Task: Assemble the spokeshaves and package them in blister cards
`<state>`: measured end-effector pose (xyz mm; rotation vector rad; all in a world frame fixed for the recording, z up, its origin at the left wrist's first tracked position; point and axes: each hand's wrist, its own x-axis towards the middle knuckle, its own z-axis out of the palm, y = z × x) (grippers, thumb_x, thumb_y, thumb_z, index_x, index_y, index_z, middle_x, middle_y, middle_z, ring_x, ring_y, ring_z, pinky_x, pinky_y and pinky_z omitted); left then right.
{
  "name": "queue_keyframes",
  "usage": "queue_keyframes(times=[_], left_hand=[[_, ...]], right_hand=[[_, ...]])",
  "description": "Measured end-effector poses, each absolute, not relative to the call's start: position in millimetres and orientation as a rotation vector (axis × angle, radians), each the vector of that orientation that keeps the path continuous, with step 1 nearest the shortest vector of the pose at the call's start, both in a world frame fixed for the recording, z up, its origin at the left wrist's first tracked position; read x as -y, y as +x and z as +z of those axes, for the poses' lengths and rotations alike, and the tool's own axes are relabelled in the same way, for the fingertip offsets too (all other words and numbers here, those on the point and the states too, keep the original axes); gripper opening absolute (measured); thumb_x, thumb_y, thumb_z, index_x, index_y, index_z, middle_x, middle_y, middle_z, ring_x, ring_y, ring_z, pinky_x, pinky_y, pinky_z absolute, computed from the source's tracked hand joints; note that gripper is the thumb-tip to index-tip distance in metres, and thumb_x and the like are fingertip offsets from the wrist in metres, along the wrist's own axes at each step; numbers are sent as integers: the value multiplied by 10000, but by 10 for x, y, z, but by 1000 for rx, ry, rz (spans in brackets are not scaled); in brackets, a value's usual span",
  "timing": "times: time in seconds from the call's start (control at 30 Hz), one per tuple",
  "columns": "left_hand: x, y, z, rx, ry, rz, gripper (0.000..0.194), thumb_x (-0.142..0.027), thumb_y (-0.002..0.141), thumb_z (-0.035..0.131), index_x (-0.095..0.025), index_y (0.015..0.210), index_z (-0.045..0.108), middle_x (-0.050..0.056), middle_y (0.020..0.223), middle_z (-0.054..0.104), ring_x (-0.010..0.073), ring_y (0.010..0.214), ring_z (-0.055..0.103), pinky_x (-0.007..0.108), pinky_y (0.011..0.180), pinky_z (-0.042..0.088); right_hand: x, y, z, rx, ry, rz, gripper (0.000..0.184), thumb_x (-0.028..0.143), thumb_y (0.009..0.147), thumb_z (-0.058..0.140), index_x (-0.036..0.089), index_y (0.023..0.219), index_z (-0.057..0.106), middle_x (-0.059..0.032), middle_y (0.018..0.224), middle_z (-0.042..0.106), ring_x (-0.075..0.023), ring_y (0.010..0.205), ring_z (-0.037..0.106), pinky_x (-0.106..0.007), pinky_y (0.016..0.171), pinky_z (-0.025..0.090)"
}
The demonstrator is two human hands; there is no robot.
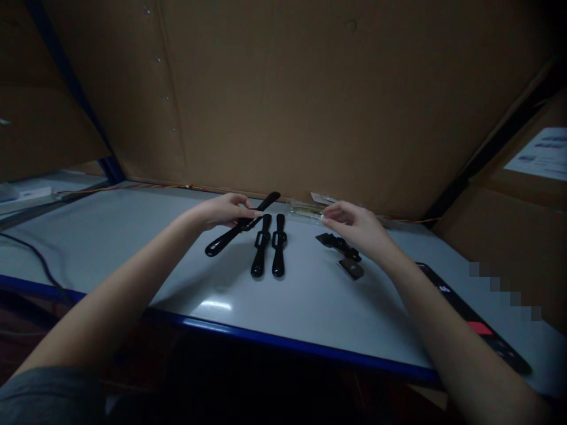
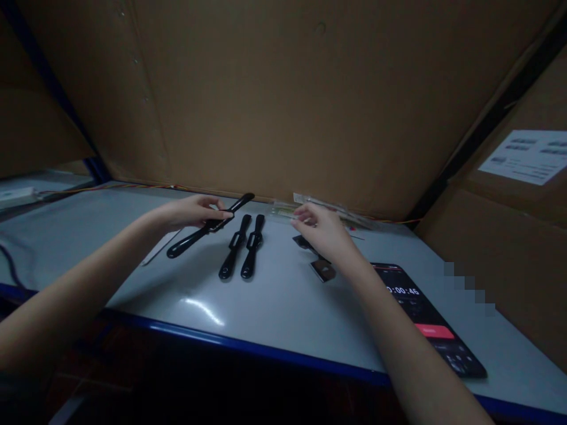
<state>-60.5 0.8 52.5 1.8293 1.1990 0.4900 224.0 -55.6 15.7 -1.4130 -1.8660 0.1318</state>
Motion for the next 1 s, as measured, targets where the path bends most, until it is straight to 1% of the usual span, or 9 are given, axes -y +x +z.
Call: queue_keyframes(times=[0.1,0.17,0.3,0.47,0.53,0.6,0.7,0.87,1.0], left_hand=[[127,-382,579,-976,1934,325,390,-466,618,711,-178,856,603,0,740,632,116,661,570,209,561,369],[196,-266,592,-842,1959,208,364,-433,622,720,-169,855,629,3,719,637,120,660,577,214,573,377],[162,-274,624,-734,1765,157,370,-391,644,723,-161,923,645,32,770,679,137,676,615,227,617,421],[26,-439,597,-558,1271,593,682,-679,749,430,-95,1050,614,137,929,686,210,840,650,308,786,474],[59,-356,518,-452,1146,715,700,-681,760,405,-90,1092,579,157,975,672,231,916,641,333,850,461],[128,-188,418,-419,1076,807,543,-548,817,456,-113,1133,529,150,1007,662,214,910,649,329,868,457],[210,62,295,-510,1041,935,369,-201,848,504,-180,1205,414,106,975,671,173,802,678,328,829,480],[197,112,215,-635,1099,831,402,-68,833,480,-182,1205,379,110,888,682,187,694,687,348,735,519],[137,-8,123,-695,1023,756,290,-79,847,467,-51,1134,450,175,870,677,208,729,686,330,721,533]], right_hand=[[636,2100,171,2077,-1139,-82,450,392,769,585,247,1191,528,-89,1249,519,-249,1167,457,-416,919,391],[702,2019,193,2258,-1044,-110,469,385,791,572,257,1235,495,-80,1292,494,-247,1210,415,-431,971,337],[788,1968,243,2425,-1077,214,215,377,849,498,213,936,606,-36,867,644,-176,821,589,-317,734,445],[796,1953,248,1934,-1254,733,267,456,804,532,204,743,467,57,522,469,-92,417,458,-238,421,404],[795,1891,209,1722,-1246,990,297,476,780,551,211,740,422,95,468,410,-66,309,372,-232,348,393],[802,1802,151,1577,-1226,1164,324,488,756,571,213,741,401,108,458,411,-57,268,341,-238,325,402],[821,1681,75,1553,-1204,1294,343,515,749,564,208,775,414,75,503,504,-82,314,445,-252,377,440],[743,1859,113,1907,-1306,911,433,576,813,424,170,753,559,-42,671,621,-139,610,601,-270,586,468],[514,2419,153,1897,-1806,326,376,544,775,488,185,758,597,-64,711,644,-183,655,602,-273,552,415]])
